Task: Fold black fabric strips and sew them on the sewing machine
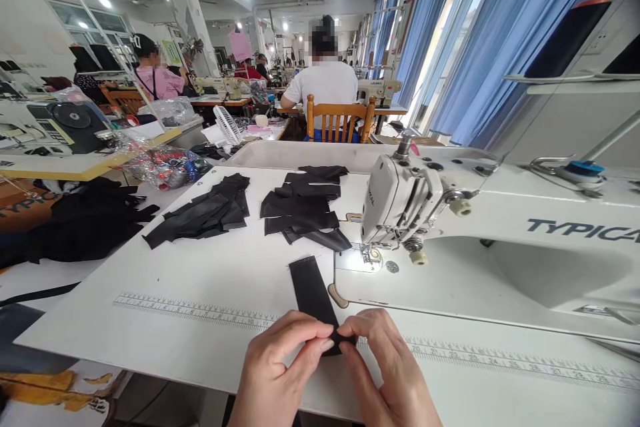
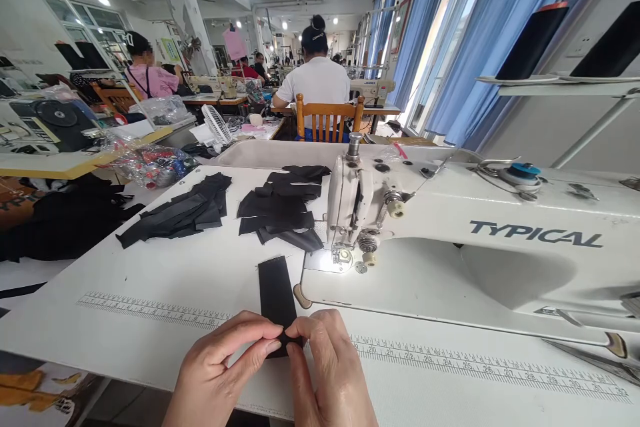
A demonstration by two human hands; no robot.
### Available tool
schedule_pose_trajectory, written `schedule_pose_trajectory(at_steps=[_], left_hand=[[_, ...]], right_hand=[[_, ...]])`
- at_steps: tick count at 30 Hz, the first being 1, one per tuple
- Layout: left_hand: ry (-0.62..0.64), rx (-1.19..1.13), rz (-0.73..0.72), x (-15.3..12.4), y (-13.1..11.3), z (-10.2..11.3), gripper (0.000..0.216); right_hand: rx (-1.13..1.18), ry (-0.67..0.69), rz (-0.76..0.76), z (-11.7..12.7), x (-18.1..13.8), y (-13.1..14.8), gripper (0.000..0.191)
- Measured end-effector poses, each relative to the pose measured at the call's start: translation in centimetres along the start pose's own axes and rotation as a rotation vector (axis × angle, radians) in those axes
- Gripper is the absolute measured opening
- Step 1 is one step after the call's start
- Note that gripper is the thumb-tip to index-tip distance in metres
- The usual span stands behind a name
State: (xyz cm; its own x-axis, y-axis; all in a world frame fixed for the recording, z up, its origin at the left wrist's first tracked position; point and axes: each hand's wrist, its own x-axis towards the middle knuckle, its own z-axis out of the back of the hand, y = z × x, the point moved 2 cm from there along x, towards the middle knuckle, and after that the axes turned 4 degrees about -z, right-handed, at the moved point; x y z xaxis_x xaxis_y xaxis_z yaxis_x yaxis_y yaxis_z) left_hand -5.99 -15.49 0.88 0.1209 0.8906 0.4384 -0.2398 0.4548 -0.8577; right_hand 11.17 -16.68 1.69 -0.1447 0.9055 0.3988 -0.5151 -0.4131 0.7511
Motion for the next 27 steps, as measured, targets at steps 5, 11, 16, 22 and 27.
schedule_pose_trajectory(at_steps=[5,11,16,22,27], left_hand=[[0.029,0.021,0.006,0.2,0.2,0.0,0.013],[0.05,0.023,0.086,0.3,-0.1,0.2,0.011],[0.101,-0.028,0.27,0.3,-0.2,0.7,0.012],[0.249,-0.164,0.523,0.6,-0.6,1.1,0.025],[0.254,-0.247,0.552,0.9,-0.7,1.1,0.024]], right_hand=[[-0.015,-0.033,0.059,0.0,0.2,0.1,0.016],[0.013,-0.012,-0.003,0.0,0.2,0.0,0.012],[0.095,0.059,-0.144,0.7,0.3,-0.1,0.015],[0.225,0.187,-0.332,1.1,0.5,-0.5,0.02],[0.273,0.228,-0.407,1.0,0.6,-0.3,0.023]])
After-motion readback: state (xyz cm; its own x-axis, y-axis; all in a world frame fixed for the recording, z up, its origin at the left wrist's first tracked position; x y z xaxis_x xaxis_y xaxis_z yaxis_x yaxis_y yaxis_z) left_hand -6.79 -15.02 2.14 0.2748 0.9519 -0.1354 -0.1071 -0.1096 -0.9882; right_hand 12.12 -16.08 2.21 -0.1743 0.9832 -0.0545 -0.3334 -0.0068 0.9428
